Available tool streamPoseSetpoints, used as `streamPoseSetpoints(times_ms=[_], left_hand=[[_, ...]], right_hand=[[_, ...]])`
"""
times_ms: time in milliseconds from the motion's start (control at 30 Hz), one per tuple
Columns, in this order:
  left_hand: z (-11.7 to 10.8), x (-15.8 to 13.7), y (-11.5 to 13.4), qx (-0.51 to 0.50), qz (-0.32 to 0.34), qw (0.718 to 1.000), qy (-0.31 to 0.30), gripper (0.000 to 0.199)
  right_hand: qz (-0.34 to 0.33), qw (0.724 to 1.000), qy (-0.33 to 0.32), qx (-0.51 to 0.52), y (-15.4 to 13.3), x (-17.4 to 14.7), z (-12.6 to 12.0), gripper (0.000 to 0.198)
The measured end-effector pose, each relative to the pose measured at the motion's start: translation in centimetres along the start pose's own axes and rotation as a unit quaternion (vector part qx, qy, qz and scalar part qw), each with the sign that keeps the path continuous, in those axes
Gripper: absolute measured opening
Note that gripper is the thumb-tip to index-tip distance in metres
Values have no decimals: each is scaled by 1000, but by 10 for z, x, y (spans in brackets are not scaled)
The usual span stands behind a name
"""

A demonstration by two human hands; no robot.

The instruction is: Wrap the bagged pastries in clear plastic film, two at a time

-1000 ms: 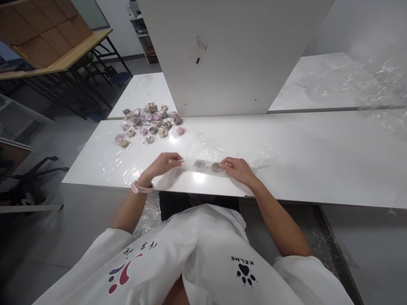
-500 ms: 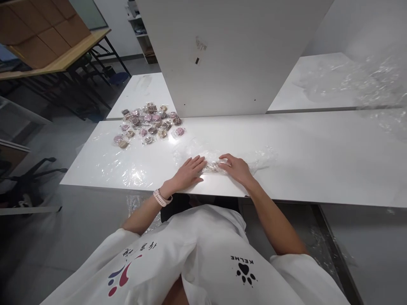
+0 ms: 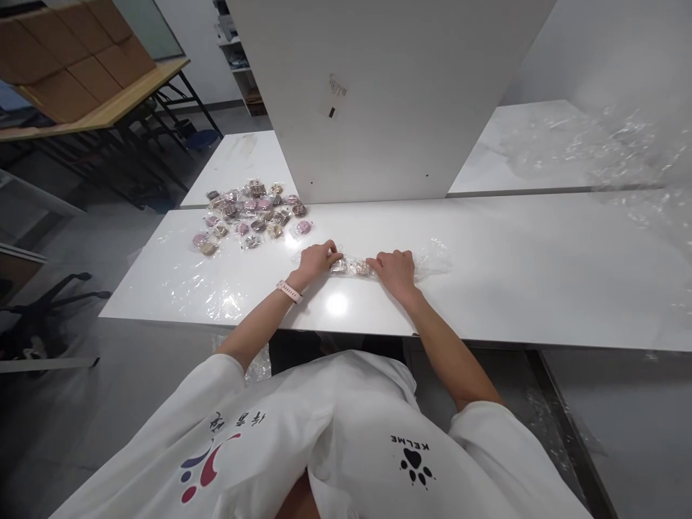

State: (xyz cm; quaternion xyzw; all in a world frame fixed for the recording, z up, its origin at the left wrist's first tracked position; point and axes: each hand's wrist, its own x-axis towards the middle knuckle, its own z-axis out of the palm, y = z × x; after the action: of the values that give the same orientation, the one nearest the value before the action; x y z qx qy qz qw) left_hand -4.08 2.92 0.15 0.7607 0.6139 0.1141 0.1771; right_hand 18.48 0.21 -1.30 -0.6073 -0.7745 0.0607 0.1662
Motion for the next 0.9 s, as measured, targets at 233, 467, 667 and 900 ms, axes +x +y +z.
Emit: streamPoseSetpoints(times_ms=[233,467,667,900], left_hand=[[17,-43,7,82,101,978,161,44],[42,-60,-5,16,-5,994,107,62],[39,-35,12,-228,-82,954,174,38],[36,-39,63,-678,-189,704,94,32]], right_hand=[[-119,989,74,39,-22,-21,15,27],[-91,989,58,100,-20,-29,28,31],[-69,989,75,111,-23,-27,28,30],[-23,972,83,219,-26,-29,21,30]])
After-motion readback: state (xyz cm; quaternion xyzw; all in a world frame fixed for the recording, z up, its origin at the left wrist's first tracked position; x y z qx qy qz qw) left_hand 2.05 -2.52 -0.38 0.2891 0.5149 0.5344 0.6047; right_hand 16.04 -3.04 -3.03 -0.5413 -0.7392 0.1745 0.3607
